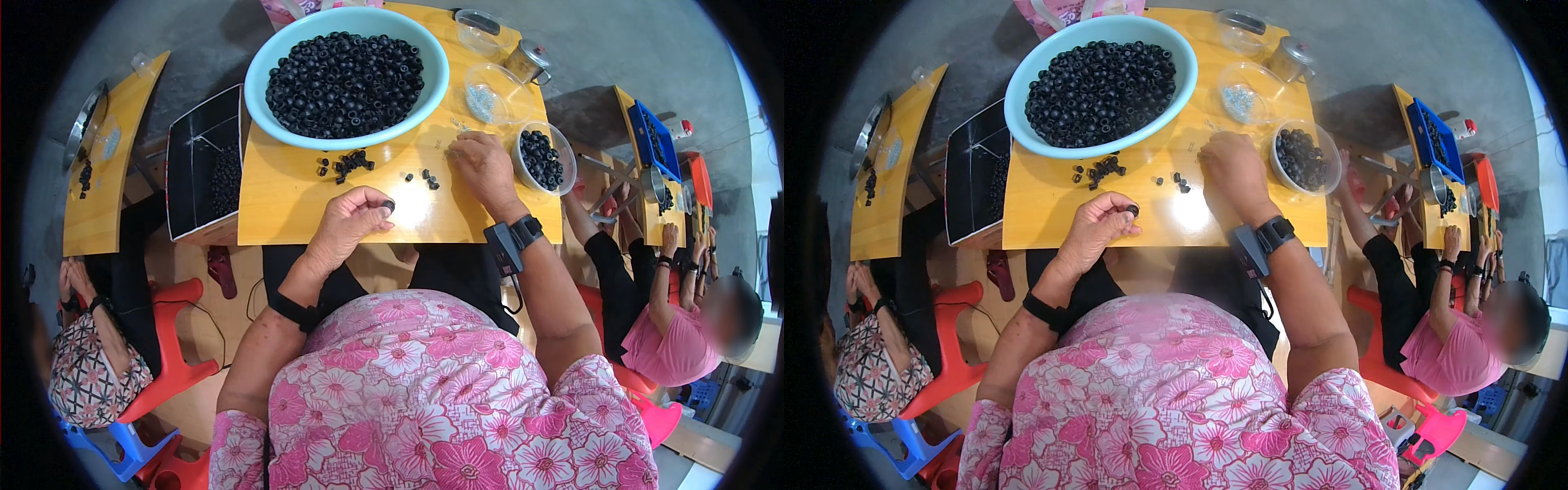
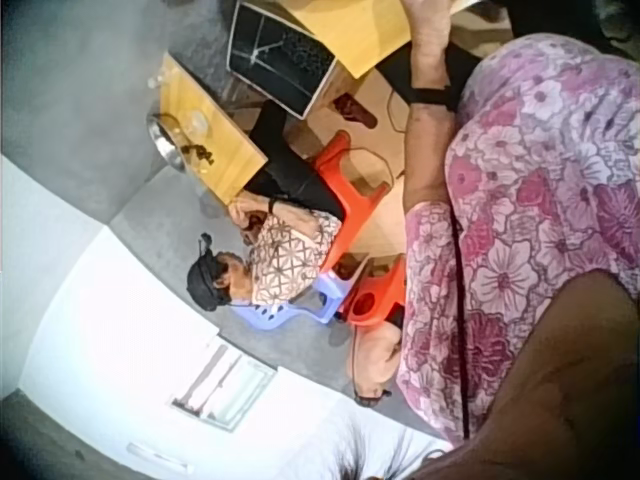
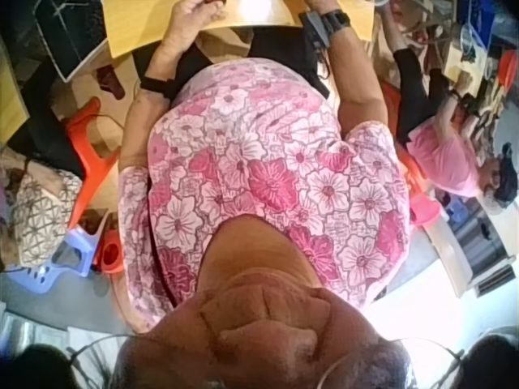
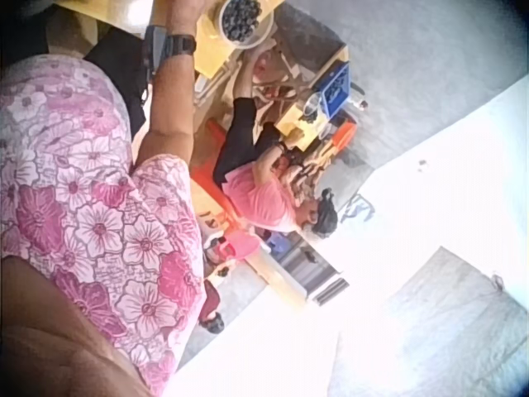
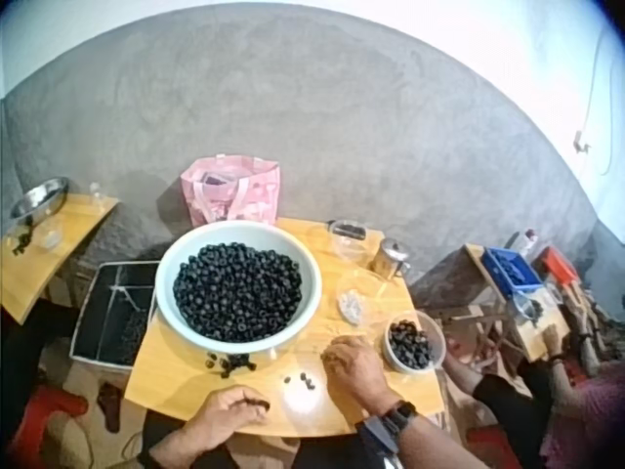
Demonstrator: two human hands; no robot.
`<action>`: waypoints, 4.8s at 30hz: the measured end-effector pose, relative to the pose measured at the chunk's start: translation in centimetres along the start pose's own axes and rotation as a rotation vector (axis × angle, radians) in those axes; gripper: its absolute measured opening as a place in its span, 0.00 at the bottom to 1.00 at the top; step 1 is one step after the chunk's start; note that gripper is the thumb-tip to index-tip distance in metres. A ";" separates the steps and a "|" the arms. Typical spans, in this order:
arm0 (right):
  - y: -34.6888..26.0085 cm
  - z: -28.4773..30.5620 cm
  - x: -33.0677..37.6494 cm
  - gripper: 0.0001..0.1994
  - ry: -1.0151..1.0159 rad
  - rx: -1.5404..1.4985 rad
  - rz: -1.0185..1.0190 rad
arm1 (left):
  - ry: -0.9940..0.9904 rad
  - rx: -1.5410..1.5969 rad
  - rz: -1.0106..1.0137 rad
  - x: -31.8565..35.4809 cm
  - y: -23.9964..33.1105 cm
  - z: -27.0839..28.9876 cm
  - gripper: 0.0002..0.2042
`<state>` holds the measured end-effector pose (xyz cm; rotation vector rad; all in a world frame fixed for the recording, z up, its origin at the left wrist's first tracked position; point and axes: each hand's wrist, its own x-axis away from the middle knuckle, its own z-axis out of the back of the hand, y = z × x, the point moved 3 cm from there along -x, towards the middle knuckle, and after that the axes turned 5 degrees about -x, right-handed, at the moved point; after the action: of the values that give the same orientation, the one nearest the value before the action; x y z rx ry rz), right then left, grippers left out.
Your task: Assembling small black plastic components by hand.
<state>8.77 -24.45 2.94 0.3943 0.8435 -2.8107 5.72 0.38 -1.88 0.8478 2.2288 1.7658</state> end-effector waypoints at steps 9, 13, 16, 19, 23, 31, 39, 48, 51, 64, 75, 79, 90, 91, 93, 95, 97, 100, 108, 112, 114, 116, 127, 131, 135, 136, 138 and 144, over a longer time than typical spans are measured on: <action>0.4 -0.9 -1.0 0.10 0.104 -0.053 0.117 | -0.009 0.011 -0.011 0.0 0.0 0.0 0.07; -0.3 -1.6 -2.0 0.10 0.072 -0.024 0.141 | -0.005 0.005 -0.003 0.0 -0.2 0.0 0.06; -0.6 -2.0 -2.5 0.08 -0.002 -0.022 0.164 | -0.004 -0.010 -0.010 0.0 -0.1 -0.1 0.06; -0.6 -2.5 -2.9 0.06 -0.003 0.046 0.225 | 0.003 0.009 0.005 0.0 0.1 -0.2 0.06; -0.6 -2.9 -3.2 0.05 -0.069 0.160 0.195 | 0.004 0.007 0.012 0.1 0.5 -0.3 0.05; -0.2 -3.0 -2.9 0.04 -0.058 0.199 0.288 | 0.009 0.001 0.010 0.2 0.6 -0.3 0.05; -1.0 -1.4 -2.0 0.02 -0.075 0.083 0.190 | 0.009 0.035 0.017 0.2 0.3 -0.2 0.05; -3.7 -0.9 1.1 0.05 -0.035 -0.429 -0.007 | 0.007 0.022 0.002 -0.2 0.2 -0.1 0.07; -5.4 -1.1 2.6 0.05 -0.030 -0.533 -0.031 | 0.033 0.019 0.040 -0.1 0.4 -0.3 0.08; -7.6 -2.0 3.5 0.04 -0.208 -0.589 -0.051 | -0.005 -0.077 -0.050 0.2 -0.1 -0.6 0.08; -6.9 -2.4 3.1 0.03 -0.312 -0.596 -0.070 | -0.015 -0.157 -0.059 0.1 -0.2 -0.4 0.08; -6.6 -2.8 3.1 0.04 -0.361 -0.680 -0.120 | -0.024 -0.155 -0.058 0.1 -0.3 -0.5 0.08; -6.0 -4.0 2.9 0.07 -0.424 -1.047 -0.318 | -0.084 -0.175 0.019 0.4 0.3 -0.4 0.09; -6.0 -4.2 2.9 0.07 -0.471 -1.103 -0.380 | -0.111 -0.162 0.047 0.4 0.3 -0.4 0.09; -6.0 -4.1 2.9 0.08 -0.517 -1.157 -0.445 | -0.128 -0.180 0.033 0.5 0.5 -0.2 0.09; -6.1 -3.6 2.9 0.05 -0.522 -1.062 -0.478 | -0.145 -0.194 0.021 0.5 0.6 -0.4 0.08; -5.4 -2.7 2.9 0.04 -0.368 -0.990 -0.501 | -0.058 -0.115 0.029 0.5 0.6 -0.3 0.07; -4.0 -1.4 3.1 0.02 -0.124 -0.877 -0.520 | -0.015 0.003 0.020 0.3 0.4 -0.2 0.07; -3.3 -1.5 3.5 0.07 0.119 -0.333 -0.153 | 0.002 0.052 -0.006 -0.1 0.1 -0.1 0.08; -5.9 -1.8 1.9 0.09 0.094 -0.064 0.174 | 0.014 0.068 -0.006 0.1 0.1 -0.1 0.07; -6.2 -2.4 1.5 0.08 0.056 -0.022 0.192 | 0.013 0.064 -0.007 0.0 0.1 -0.1 0.07; -6.3 -2.7 1.2 0.08 0.018 0.021 0.212 | 0.013 0.060 -0.009 0.0 0.1 -0.1 0.07; -6.1 -2.9 2.4 0.07 -0.087 -0.431 -0.035 | 0.021 0.045 0.002 0.0 0.2 -0.1 0.07; -5.5 -4.0 4.0 0.04 -0.147 -0.764 -0.222 | 0.022 0.018 0.007 0.0 0.0 -0.1 0.07; -5.4 -4.3 4.9 0.05 -0.182 -1.040 -0.463 | 0.010 -0.009 -0.042 -0.1 0.0 -0.2 0.08; -5.4 -4.3 5.1 0.06 -0.170 -1.073 -0.507 | 0.004 -0.016 -0.055 0.0 0.0 -0.2 0.09; -5.3 -4.4 5.3 0.07 -0.178 -1.082 -0.517 | 0.013 -0.037 -0.045 0.1 0.0 -0.2 0.09; -5.7 -4.6 5.7 0.09 -0.179 -1.111 -0.513 | 0.015 -0.068 -0.039 -0.1 -0.5 -0.1 0.10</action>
<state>2.89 -17.67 0.45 -0.2835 2.4447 -2.1436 5.61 0.23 -2.31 0.7748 2.1660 1.8252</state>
